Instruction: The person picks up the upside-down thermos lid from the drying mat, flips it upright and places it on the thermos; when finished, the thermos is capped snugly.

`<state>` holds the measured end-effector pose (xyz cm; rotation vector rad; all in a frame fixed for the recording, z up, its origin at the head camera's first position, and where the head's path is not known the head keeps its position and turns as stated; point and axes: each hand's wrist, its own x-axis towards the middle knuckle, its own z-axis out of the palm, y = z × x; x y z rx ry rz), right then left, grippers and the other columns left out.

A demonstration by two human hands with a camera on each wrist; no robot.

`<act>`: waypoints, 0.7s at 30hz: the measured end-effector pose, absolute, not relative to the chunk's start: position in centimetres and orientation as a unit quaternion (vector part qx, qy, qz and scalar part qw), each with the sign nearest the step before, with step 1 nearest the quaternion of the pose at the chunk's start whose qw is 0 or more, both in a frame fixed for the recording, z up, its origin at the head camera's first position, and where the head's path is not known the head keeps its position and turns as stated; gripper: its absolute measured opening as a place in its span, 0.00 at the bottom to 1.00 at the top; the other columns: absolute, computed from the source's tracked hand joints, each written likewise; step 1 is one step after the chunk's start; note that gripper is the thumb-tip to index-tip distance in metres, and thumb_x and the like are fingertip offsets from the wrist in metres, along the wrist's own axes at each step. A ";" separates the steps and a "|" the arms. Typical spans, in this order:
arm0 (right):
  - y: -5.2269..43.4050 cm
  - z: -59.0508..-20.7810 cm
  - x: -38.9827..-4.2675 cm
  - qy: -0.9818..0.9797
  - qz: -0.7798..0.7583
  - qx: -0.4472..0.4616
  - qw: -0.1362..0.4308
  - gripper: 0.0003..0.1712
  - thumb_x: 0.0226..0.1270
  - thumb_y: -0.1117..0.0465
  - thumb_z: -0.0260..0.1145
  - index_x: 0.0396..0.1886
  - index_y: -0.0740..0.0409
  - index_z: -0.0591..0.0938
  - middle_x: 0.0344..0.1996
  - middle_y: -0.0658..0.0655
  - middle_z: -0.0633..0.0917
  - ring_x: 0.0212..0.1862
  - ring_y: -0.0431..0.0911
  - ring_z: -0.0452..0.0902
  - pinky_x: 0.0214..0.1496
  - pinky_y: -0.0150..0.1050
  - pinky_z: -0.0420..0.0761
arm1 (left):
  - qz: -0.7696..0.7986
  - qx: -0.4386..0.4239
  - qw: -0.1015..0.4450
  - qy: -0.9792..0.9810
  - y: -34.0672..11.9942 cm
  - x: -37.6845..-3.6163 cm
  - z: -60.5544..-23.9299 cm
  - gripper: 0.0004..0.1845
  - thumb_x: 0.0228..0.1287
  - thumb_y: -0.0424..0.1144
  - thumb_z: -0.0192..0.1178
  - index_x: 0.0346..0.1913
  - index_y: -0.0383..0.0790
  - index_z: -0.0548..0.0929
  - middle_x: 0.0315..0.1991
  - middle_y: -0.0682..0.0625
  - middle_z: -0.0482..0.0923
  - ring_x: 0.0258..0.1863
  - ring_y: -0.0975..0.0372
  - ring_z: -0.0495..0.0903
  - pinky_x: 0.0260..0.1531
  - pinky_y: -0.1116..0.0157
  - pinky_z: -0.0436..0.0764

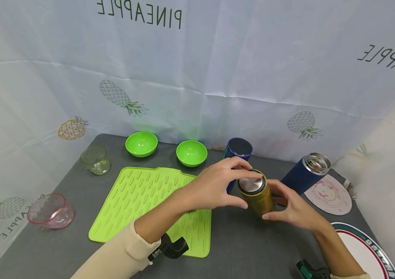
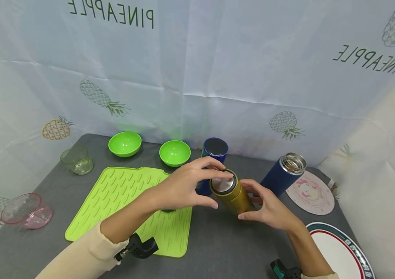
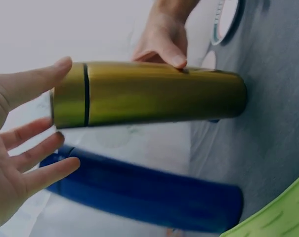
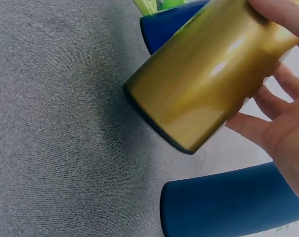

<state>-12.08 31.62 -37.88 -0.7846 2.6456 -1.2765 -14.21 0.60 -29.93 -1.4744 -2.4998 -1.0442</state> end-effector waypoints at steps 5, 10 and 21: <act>31.7 -37.6 -12.2 0.848 -0.472 -0.238 0.021 0.50 0.55 0.75 0.76 0.76 0.56 0.63 0.61 0.37 0.79 0.59 0.29 0.79 0.56 0.27 0.82 | -0.361 -0.465 0.047 -0.807 -1.6 -14.5 -29.5 0.28 0.54 0.47 0.78 0.60 0.51 0.85 0.56 0.56 0.81 0.55 0.65 0.80 0.53 0.68 0.81; 31.5 -37.8 -13.0 0.807 -0.538 -0.245 -0.001 0.61 0.54 0.82 0.71 0.82 0.55 0.51 0.68 0.43 0.74 0.64 0.32 0.78 0.58 0.28 0.82 | -0.372 -0.438 0.007 -0.819 -4.6 -14.8 -29.9 0.21 0.58 0.47 0.75 0.55 0.51 0.87 0.48 0.60 0.85 0.44 0.69 0.81 0.45 0.72 0.80; 30.5 -39.7 -14.6 0.760 -0.609 -0.226 -0.035 0.60 0.56 0.85 0.67 0.82 0.52 0.50 0.66 0.46 0.74 0.62 0.34 0.80 0.54 0.31 0.86 | -0.377 -0.363 -0.130 -0.842 -9.8 -16.4 -34.9 0.25 0.60 0.47 0.73 0.60 0.49 0.84 0.53 0.54 0.85 0.53 0.56 0.82 0.53 0.57 0.84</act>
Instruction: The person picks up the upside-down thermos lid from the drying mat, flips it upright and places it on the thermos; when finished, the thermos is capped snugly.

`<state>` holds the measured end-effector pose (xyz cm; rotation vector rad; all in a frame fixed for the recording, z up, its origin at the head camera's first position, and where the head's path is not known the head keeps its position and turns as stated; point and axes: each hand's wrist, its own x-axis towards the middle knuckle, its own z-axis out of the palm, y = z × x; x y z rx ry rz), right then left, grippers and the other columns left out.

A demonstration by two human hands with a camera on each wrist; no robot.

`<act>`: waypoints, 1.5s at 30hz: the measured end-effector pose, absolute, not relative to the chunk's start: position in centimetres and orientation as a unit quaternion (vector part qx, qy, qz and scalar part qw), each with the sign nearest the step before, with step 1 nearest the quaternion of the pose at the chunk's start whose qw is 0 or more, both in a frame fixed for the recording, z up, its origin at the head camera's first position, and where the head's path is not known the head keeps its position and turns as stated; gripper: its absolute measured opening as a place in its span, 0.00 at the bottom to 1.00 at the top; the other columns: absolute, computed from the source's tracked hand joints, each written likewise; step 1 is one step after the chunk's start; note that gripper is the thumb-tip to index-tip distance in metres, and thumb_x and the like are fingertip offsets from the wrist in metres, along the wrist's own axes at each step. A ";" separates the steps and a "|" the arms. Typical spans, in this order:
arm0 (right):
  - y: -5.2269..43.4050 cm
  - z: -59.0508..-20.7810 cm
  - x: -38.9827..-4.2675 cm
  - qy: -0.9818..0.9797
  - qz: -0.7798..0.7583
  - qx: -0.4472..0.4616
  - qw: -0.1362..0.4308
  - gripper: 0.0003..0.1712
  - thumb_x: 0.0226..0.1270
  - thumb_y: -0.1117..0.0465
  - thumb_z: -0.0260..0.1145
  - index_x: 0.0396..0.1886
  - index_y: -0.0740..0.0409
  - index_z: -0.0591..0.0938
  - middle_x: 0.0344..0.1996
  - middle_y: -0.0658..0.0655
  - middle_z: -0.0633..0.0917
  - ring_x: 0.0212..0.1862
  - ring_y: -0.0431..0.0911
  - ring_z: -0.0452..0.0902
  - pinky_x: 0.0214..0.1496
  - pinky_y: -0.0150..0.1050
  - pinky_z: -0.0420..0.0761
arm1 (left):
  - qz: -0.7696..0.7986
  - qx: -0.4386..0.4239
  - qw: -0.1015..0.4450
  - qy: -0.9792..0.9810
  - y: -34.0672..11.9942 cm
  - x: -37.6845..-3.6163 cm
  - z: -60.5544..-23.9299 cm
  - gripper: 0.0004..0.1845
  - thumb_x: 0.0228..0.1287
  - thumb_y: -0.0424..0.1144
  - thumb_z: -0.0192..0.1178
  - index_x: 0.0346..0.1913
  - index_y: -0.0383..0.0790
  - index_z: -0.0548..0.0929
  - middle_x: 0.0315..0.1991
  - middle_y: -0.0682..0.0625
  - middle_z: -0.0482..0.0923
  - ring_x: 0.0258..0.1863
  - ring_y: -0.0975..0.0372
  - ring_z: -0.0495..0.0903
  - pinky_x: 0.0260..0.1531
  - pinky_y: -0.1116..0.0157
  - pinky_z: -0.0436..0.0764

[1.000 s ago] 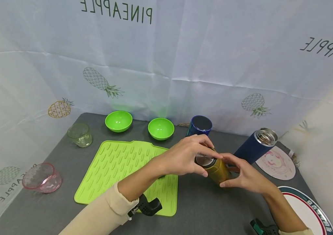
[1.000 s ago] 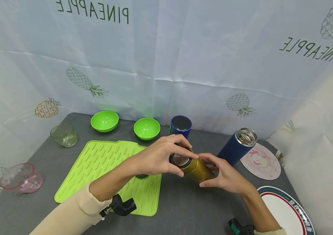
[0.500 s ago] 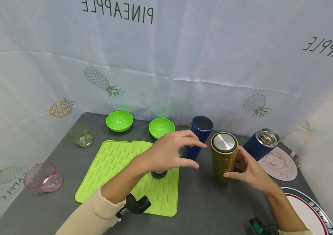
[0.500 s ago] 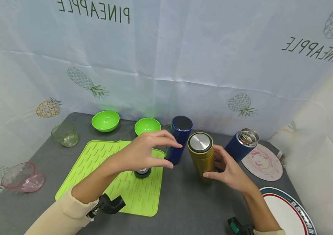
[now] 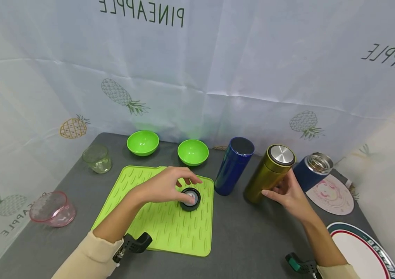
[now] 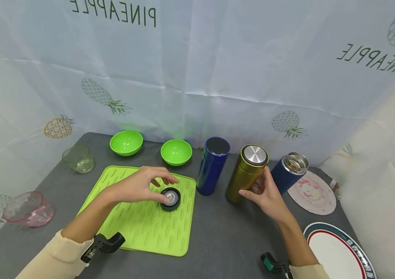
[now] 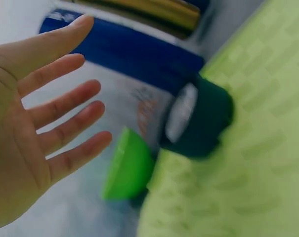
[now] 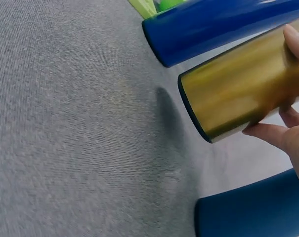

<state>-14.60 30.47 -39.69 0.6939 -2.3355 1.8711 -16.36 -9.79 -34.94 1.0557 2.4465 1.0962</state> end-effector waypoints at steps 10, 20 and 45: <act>30.0 -41.3 -15.4 -0.773 0.603 0.194 0.045 0.58 0.61 0.82 0.67 0.82 0.47 0.49 0.67 0.43 0.72 0.64 0.32 0.77 0.56 0.28 0.83 | 0.369 0.322 0.173 0.855 -11.7 -17.3 -40.0 0.46 0.48 0.44 0.81 0.72 0.40 0.72 0.67 0.43 0.75 0.64 0.47 0.76 0.65 0.46 0.76; 30.2 -41.6 -15.8 -0.765 0.611 0.200 0.041 0.58 0.63 0.82 0.64 0.83 0.45 0.47 0.70 0.46 0.69 0.68 0.33 0.73 0.62 0.26 0.79 | 0.333 0.322 0.170 0.870 -11.6 -17.6 -41.6 0.48 0.45 0.46 0.83 0.71 0.40 0.73 0.64 0.46 0.79 0.60 0.52 0.78 0.62 0.52 0.77; 30.4 -41.9 -15.4 -0.777 0.601 0.185 0.041 0.54 0.66 0.79 0.64 0.83 0.45 0.48 0.73 0.44 0.67 0.71 0.29 0.68 0.63 0.22 0.75 | 0.312 0.294 0.132 0.894 -9.9 -17.2 -42.2 0.41 0.43 0.50 0.83 0.64 0.47 0.80 0.57 0.50 0.80 0.54 0.58 0.71 0.58 0.53 0.76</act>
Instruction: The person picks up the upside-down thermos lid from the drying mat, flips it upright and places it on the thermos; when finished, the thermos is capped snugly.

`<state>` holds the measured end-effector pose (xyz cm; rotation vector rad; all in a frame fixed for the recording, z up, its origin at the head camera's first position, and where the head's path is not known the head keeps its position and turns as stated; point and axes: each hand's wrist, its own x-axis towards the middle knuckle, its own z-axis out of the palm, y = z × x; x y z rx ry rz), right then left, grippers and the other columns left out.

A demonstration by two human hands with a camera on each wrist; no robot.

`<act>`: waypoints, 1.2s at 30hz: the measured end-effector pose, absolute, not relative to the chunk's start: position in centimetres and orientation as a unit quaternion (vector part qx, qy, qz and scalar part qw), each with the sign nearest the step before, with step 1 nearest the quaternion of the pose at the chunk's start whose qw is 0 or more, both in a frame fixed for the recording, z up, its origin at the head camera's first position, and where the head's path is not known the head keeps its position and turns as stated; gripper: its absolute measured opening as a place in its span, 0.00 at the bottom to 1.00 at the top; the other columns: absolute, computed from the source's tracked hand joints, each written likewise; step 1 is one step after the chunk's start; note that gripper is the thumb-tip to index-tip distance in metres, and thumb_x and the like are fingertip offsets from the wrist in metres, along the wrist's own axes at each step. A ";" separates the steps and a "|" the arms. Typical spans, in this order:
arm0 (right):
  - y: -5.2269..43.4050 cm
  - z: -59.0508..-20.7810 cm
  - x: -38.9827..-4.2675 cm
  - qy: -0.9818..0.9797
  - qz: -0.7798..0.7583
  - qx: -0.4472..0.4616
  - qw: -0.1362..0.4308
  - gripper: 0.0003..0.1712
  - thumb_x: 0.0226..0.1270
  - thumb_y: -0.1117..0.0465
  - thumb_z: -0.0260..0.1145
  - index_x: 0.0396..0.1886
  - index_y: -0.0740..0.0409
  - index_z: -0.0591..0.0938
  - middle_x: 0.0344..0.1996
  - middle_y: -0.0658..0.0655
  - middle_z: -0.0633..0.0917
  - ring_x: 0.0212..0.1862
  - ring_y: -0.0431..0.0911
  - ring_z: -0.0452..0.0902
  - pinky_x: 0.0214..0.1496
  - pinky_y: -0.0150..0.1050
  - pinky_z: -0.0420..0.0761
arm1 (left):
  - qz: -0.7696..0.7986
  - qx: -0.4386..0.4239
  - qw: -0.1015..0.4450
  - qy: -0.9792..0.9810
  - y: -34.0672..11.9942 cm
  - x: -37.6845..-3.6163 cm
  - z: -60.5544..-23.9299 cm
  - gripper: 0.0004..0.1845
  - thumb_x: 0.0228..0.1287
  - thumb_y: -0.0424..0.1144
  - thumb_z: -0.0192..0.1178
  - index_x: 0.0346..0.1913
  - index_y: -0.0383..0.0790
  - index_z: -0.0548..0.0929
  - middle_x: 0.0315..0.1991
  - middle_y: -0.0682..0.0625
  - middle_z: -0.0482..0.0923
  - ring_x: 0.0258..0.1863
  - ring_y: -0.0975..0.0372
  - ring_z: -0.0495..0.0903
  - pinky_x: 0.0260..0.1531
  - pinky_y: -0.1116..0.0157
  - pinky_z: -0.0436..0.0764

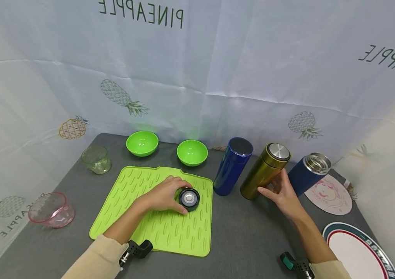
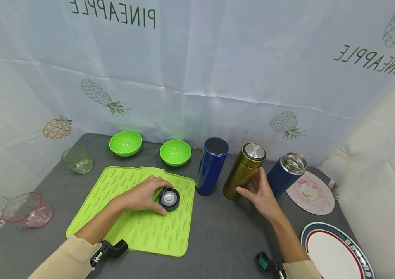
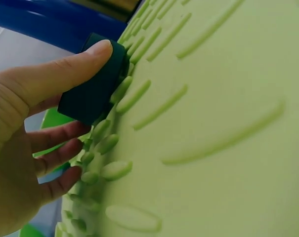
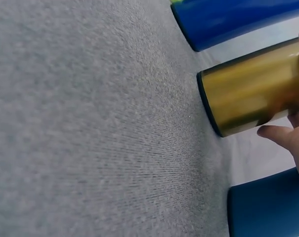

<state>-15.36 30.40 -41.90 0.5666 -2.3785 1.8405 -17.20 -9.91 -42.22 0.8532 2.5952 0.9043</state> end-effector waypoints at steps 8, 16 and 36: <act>30.5 -40.2 -12.4 -0.791 0.583 0.181 0.046 0.65 0.61 0.81 0.67 0.84 0.41 0.39 0.84 0.57 0.49 0.76 0.24 0.55 0.67 0.16 0.67 | 0.327 0.282 0.119 0.894 -9.7 -17.1 -41.5 0.40 0.39 0.49 0.85 0.60 0.48 0.82 0.52 0.54 0.80 0.53 0.58 0.76 0.55 0.55 0.78; 30.9 -37.2 -9.6 -0.795 0.543 0.241 0.119 0.71 0.50 0.89 0.68 0.84 0.52 0.39 0.84 0.58 0.45 0.83 0.34 0.49 0.73 0.17 0.62 | 0.374 0.275 0.078 0.883 -9.1 -16.6 -37.3 0.38 0.43 0.46 0.83 0.61 0.48 0.80 0.56 0.55 0.79 0.51 0.61 0.77 0.51 0.59 0.78; 23.6 -37.3 -10.0 -0.779 0.541 0.299 0.101 0.37 0.60 0.83 0.65 0.71 0.70 0.71 0.68 0.61 0.74 0.61 0.41 0.83 0.61 0.33 0.84 | 0.439 0.373 -0.034 0.817 -4.6 -14.4 -33.8 0.36 0.44 0.41 0.83 0.61 0.43 0.81 0.52 0.54 0.80 0.49 0.65 0.80 0.52 0.62 0.84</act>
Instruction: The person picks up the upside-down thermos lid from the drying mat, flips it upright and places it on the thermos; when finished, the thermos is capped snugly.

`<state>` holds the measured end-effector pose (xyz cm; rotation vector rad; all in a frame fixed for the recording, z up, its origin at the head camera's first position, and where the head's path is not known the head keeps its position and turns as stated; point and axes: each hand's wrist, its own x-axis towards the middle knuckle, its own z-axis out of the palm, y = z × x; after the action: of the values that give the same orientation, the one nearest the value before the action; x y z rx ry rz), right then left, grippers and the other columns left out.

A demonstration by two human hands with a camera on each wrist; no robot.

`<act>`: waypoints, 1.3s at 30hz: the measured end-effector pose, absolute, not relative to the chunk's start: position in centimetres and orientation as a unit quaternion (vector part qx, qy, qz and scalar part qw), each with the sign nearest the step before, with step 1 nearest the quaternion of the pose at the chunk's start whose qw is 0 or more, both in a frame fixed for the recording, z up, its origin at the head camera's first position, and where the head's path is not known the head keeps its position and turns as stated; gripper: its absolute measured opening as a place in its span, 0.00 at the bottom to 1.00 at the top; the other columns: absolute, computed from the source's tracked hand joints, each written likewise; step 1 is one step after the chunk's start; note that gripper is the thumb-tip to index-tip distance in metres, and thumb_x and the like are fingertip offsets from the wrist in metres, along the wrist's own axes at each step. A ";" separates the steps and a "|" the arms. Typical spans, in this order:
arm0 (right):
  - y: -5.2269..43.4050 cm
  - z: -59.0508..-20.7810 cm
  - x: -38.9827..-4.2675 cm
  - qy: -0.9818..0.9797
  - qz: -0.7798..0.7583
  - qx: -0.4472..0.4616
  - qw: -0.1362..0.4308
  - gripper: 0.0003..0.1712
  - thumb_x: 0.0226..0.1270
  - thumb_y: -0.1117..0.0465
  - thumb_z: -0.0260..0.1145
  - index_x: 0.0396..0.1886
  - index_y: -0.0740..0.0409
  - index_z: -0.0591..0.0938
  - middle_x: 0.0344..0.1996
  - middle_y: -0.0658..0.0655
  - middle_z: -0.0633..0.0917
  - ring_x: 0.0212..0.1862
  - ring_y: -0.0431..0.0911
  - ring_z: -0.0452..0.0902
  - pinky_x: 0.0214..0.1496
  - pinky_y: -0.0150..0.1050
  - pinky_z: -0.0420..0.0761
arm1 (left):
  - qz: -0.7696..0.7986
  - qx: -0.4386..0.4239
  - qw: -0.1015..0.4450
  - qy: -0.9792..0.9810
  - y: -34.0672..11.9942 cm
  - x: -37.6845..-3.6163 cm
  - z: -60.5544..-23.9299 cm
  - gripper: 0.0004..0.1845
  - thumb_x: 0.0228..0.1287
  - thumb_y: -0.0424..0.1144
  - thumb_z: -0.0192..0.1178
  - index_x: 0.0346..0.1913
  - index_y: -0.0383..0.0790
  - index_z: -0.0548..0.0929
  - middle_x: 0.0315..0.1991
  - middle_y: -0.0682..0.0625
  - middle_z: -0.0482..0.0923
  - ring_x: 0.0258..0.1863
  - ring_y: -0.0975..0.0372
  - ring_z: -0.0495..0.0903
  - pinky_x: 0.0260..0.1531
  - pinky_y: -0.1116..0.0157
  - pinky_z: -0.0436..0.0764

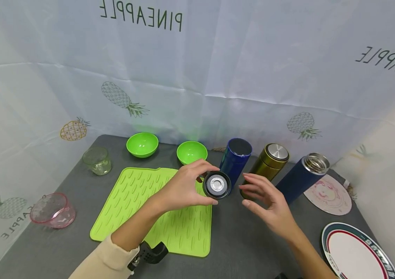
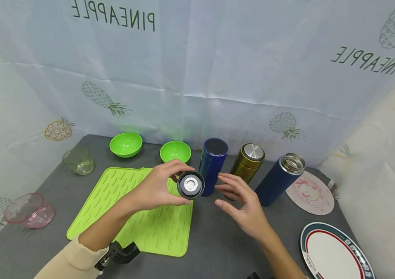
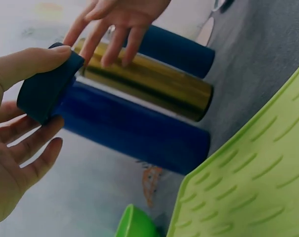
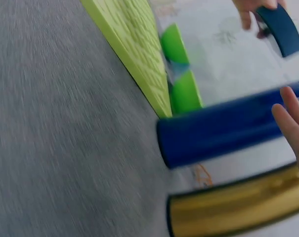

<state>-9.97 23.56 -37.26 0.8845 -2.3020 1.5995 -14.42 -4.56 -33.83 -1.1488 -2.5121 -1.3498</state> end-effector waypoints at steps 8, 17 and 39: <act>21.6 -38.6 -10.6 -0.738 0.593 0.319 0.052 0.28 0.67 0.80 0.61 0.68 0.74 0.72 0.67 0.46 0.76 0.58 0.37 0.83 0.58 0.32 0.85 | -0.422 -0.384 0.040 -0.820 -3.4 -14.2 -34.8 0.36 0.45 0.43 0.83 0.61 0.42 0.82 0.51 0.54 0.80 0.49 0.64 0.81 0.50 0.63 0.84; 21.2 -38.7 -10.8 -0.739 0.597 0.307 0.056 0.21 0.67 0.80 0.62 0.60 0.75 0.79 0.65 0.44 0.78 0.57 0.36 0.84 0.56 0.30 0.85 | -0.428 -0.381 0.022 -0.819 -3.2 -14.3 -35.1 0.38 0.46 0.44 0.83 0.64 0.41 0.81 0.54 0.52 0.79 0.50 0.63 0.81 0.49 0.66 0.84; 21.3 -38.5 -11.2 -0.724 0.607 0.312 0.102 0.18 0.65 0.82 0.63 0.54 0.76 0.78 0.64 0.47 0.81 0.60 0.38 0.83 0.58 0.31 0.84 | -0.549 -0.308 -0.058 -0.775 -4.1 -14.8 -35.0 0.23 0.60 0.37 0.73 0.59 0.38 0.85 0.51 0.44 0.88 0.34 0.66 0.89 0.38 0.71 0.87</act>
<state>-11.16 21.27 -38.49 0.9210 -2.1382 1.7925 -14.84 -4.08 -35.03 -1.0056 -2.5282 -1.7927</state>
